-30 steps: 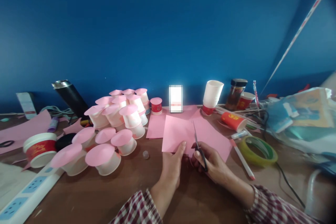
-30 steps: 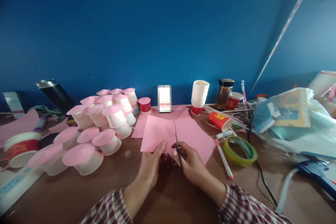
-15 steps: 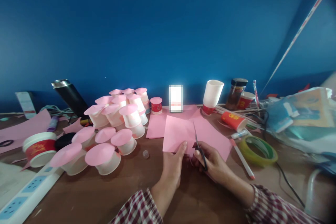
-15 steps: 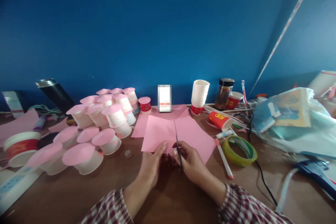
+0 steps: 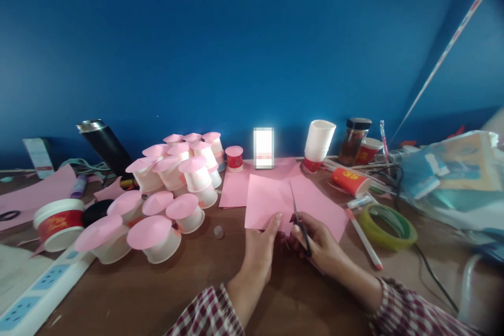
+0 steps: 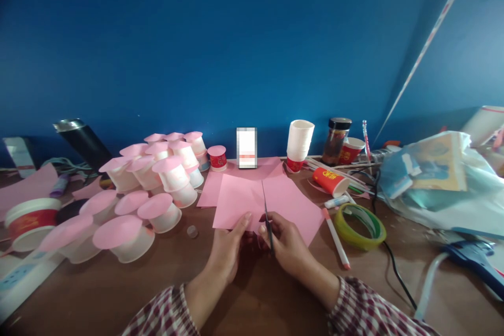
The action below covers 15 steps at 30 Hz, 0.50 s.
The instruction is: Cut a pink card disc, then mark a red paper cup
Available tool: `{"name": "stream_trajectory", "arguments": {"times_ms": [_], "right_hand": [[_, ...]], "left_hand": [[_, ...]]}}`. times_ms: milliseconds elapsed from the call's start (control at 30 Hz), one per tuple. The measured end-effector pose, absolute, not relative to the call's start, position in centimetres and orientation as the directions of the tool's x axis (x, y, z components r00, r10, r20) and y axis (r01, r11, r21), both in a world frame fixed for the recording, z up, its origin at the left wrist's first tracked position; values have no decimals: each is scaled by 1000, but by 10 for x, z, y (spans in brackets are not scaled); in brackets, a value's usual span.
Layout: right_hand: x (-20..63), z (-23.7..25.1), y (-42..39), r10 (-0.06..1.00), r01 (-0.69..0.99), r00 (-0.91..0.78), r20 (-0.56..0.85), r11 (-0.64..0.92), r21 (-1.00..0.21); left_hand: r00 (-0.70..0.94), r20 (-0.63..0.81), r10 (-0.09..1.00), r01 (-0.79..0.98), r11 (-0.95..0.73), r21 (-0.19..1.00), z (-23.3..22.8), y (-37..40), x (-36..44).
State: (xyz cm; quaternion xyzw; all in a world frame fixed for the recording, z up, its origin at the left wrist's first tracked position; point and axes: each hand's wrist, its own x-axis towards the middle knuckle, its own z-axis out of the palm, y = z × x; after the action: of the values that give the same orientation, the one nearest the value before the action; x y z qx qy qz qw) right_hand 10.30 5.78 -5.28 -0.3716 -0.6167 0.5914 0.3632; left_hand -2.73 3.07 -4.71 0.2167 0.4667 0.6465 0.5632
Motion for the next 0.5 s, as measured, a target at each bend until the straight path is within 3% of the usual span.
{"name": "stream_trajectory", "arguments": {"times_ms": [500], "right_hand": [[104, -48, 57, 905, 53, -426, 12, 39, -998]], "left_hand": [[-355, -225, 907, -490, 24, 871, -50, 32, -30]]}}
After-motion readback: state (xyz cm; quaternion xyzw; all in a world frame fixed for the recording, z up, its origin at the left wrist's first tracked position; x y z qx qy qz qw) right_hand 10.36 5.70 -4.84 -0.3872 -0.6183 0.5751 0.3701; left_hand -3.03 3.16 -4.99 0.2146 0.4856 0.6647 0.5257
